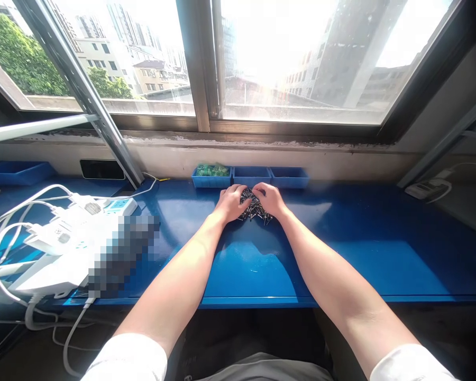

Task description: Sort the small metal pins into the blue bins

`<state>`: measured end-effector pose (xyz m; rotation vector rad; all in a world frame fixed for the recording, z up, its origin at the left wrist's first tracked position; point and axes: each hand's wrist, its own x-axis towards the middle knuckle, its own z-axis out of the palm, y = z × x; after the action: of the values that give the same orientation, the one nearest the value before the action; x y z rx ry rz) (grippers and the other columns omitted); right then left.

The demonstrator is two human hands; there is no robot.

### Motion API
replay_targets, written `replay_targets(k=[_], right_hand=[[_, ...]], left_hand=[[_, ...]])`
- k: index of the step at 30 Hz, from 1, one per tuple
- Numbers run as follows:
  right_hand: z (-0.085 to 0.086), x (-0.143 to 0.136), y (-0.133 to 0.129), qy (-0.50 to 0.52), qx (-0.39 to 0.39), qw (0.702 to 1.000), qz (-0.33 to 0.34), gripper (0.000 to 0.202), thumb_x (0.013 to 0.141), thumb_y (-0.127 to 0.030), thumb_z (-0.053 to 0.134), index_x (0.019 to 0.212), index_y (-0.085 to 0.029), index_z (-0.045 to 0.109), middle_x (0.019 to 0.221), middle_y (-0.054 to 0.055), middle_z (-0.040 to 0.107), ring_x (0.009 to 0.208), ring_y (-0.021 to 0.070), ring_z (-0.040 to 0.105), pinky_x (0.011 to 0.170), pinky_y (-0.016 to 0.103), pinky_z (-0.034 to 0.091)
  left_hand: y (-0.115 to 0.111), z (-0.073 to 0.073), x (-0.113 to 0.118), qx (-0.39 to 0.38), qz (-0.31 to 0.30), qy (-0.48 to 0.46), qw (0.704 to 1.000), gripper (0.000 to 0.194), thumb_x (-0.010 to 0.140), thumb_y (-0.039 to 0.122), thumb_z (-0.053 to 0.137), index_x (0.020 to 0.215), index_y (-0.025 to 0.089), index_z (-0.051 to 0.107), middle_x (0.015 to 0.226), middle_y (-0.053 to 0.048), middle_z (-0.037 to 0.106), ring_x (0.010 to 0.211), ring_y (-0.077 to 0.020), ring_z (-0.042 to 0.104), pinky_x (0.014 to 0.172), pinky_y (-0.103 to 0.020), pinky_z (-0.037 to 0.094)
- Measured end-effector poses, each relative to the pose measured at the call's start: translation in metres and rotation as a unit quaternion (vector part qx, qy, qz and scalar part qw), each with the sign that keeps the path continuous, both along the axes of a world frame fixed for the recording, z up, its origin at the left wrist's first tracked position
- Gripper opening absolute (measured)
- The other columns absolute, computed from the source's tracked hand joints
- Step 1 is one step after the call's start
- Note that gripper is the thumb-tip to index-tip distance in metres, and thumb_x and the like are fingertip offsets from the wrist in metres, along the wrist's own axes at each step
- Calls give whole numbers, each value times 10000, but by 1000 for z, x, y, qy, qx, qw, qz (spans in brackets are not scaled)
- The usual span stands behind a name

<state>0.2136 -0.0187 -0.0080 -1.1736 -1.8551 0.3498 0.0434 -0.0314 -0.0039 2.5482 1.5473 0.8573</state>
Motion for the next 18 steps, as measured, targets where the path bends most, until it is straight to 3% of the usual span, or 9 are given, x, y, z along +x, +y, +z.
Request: replay_targets(k=[4,9,14,18], right_hand=[[4,-7,-4,59,-21,996,70,170,797,-311,499,824,-194,620,707,-1,615,639,132,531,647,272,429],[2,-11,-5,83,-61,990,97,152,789,-303,484,854,-199,572,593,-39,534,545,111,480,572,256,408],[2,-10,-6,74,-103,982,140,186,745,-223,521,927,-194,547,677,-22,614,607,122,560,645,280,461],[3,-9,-6,58,-54,989,121,331,749,-159,501,1075,-200,548,754,0,652,690,130,596,741,302,479]], left_hand=[[-1,3,2,38,-21,-23,999,291,886,278,433,1129,214,580,1138,-62,624,1081,-212,549,967,-343,359],[2,2,1,57,-23,-54,997,242,902,259,409,992,210,628,1012,-49,667,967,-201,593,921,-342,388],[5,1,-1,35,-19,-85,996,239,894,248,404,874,199,637,906,-46,675,856,-185,607,814,-303,441],[6,1,-1,39,-3,-123,992,237,892,261,399,886,196,627,900,-48,673,840,-185,608,775,-297,454]])
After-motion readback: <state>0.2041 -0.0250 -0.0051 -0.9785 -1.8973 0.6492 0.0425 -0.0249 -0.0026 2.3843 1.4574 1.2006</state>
